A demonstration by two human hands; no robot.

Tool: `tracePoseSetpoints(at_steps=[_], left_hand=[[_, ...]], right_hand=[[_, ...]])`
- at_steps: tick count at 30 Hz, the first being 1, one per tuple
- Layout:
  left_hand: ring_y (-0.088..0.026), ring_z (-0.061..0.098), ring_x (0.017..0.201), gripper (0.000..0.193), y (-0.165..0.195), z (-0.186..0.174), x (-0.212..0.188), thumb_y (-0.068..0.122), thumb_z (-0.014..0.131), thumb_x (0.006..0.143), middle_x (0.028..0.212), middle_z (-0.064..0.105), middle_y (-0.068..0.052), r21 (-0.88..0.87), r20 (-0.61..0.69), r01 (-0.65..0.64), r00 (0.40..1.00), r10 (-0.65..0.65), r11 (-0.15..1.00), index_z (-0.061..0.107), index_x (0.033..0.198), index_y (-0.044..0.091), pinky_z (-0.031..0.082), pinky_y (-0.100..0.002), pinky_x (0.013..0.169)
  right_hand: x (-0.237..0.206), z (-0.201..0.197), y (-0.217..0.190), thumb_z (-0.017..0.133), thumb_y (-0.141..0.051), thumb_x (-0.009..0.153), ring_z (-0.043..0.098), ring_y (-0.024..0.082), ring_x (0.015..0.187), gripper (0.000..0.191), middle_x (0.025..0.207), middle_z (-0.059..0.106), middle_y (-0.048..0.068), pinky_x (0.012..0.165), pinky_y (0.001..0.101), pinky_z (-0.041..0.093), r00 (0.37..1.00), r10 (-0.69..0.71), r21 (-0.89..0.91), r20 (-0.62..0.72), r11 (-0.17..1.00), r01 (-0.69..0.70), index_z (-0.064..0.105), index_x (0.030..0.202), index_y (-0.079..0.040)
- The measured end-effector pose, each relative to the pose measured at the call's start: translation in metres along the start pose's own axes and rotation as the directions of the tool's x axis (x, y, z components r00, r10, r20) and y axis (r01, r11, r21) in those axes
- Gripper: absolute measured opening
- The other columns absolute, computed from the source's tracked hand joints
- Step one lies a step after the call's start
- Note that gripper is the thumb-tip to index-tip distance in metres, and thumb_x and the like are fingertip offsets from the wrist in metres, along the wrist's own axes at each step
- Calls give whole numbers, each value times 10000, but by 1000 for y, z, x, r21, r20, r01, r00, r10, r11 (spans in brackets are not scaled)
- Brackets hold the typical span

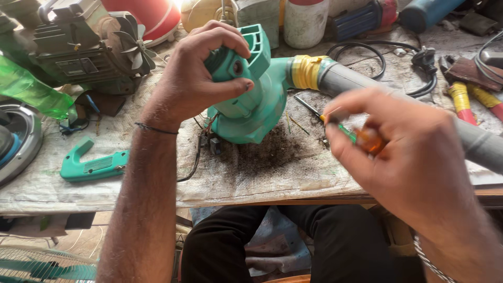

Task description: The person reassembles a teal leaf blower on a cluttered workbench. They connect internal wires, secure the housing with screws using a screwdriver, and reattach the nozzle. The task involves handling the blower body, wires, screws, and a screwdriver.

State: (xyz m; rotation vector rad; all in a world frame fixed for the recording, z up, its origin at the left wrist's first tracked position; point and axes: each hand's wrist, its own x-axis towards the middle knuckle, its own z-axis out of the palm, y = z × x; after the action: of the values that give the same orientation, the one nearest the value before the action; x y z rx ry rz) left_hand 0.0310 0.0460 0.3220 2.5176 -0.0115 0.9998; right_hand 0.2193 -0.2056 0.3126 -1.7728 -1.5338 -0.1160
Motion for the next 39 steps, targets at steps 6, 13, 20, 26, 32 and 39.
tracePoseSetpoints(at_steps=[6, 13, 20, 26, 32, 39], left_hand=[[-184, 636, 1214, 338, -1, 1, 1, 67, 886, 851, 1219, 630, -43, 24, -13, -1, 1000, 1, 1000, 676, 1115, 49, 533, -343, 1095], [-197, 644, 1202, 353, 2, 3, 1, 113, 896, 826, 1199, 641, -40, 92, -38, 31, 999, -28, 995, 684, 1105, 64, 530, -357, 1071], [-219, 639, 1216, 365, 5, 2, -1, 92, 902, 810, 1209, 656, -41, 149, -21, -21, 999, 25, 989, 677, 1096, 68, 512, -377, 1096], [-241, 646, 1221, 373, 14, 4, 2, 105, 927, 773, 1232, 680, -39, 205, 20, -100, 995, 98, 974, 684, 1054, 76, 498, -388, 1111], [-239, 652, 1221, 407, 26, 9, 1, 106, 918, 726, 1211, 690, -27, 241, 22, -89, 996, 86, 967, 700, 1070, 100, 493, -398, 1125], [-233, 654, 1231, 391, 28, 11, 2, 103, 914, 738, 1210, 692, -17, 241, 4, -71, 997, 72, 968, 703, 1067, 111, 488, -401, 1140]], right_hand=[[-2, 28, 28, 734, -70, 835, 752, 271, 676, 254, 884, 767, 178, 614, 381, 596, 989, -46, -129, 139, 990, 64, 751, 1084, -19], [9, 44, 41, 755, -100, 861, 751, 341, 791, 259, 899, 760, 213, 725, 424, 604, 978, 44, -301, 202, 953, 20, 764, 1118, -61], [1, 42, 21, 741, -242, 954, 736, 296, 934, 409, 1137, 702, 152, 773, 400, 591, 949, 21, -214, 313, 976, 49, 644, 1305, -56], [0, 37, -5, 683, -86, 968, 686, 227, 703, 304, 1013, 676, 135, 609, 381, 535, 986, -159, -8, 51, 987, 160, 660, 1255, 13], [15, 46, -24, 723, -74, 938, 678, 262, 710, 295, 898, 689, 128, 613, 402, 536, 951, -294, -26, -96, 956, 293, 724, 1223, 2], [17, 48, -23, 716, -77, 975, 688, 269, 744, 275, 946, 692, 129, 645, 398, 544, 945, -285, -19, -158, 958, 286, 717, 1241, -4]])
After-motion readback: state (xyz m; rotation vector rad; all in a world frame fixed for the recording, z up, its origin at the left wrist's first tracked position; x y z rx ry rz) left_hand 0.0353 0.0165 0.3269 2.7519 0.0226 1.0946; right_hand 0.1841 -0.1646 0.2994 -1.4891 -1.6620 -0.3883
